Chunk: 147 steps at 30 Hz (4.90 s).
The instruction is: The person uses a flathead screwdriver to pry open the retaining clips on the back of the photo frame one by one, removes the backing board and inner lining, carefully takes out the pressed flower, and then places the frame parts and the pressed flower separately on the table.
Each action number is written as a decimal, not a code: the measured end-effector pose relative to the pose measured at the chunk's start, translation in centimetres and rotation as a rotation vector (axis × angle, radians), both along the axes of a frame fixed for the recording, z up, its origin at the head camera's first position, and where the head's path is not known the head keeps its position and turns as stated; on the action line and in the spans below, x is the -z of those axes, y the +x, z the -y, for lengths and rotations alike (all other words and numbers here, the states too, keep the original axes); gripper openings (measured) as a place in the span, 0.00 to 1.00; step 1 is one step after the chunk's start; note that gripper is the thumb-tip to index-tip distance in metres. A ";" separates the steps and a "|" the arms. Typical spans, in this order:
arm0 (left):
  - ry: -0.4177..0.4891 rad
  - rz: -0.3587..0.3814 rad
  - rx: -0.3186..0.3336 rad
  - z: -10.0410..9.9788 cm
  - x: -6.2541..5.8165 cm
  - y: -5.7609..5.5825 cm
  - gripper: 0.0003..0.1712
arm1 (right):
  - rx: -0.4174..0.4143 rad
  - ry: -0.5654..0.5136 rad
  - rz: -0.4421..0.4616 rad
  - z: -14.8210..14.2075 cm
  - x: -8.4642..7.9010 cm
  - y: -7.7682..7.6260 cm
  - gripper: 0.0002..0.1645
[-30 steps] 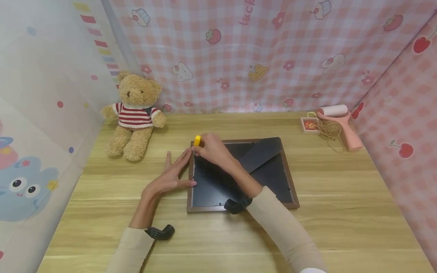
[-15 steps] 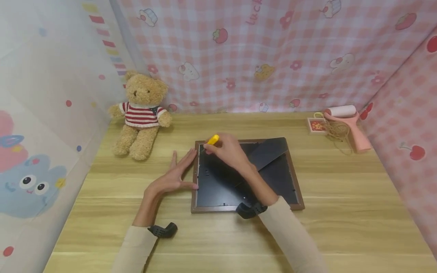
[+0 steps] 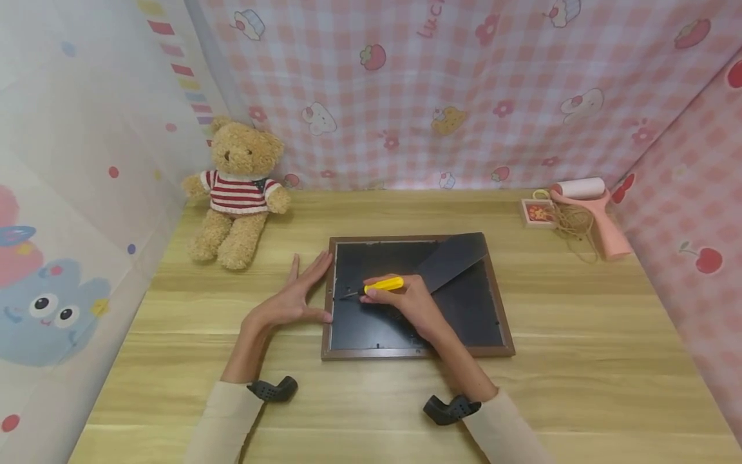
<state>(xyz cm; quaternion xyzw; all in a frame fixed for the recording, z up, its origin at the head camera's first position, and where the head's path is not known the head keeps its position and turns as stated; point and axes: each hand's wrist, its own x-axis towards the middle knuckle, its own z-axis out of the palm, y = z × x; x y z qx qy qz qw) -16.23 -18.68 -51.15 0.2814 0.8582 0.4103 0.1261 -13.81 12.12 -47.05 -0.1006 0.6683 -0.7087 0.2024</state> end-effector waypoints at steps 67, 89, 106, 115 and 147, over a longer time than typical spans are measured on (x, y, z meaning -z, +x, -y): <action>0.004 -0.065 -0.062 -0.5 0.1 0.9 0.62 | 0.114 0.629 -0.836 -1.2 -9.6 -3.9 0.09; -0.145 -0.049 -0.076 -3.5 -2.0 9.1 0.68 | -0.122 1.044 -0.501 -15.6 -5.2 -11.1 0.23; -0.162 -0.202 -0.514 -2.9 -3.1 5.2 0.14 | -0.215 0.973 -0.342 -19.4 -5.4 -2.4 0.21; -0.038 0.030 -0.309 -4.2 -1.6 2.7 0.44 | -0.190 0.830 -0.391 -19.6 -4.3 3.7 0.12; 0.065 0.000 -0.043 -3.7 -0.4 0.7 0.52 | 0.228 0.204 -0.503 -9.8 -6.0 4.0 0.21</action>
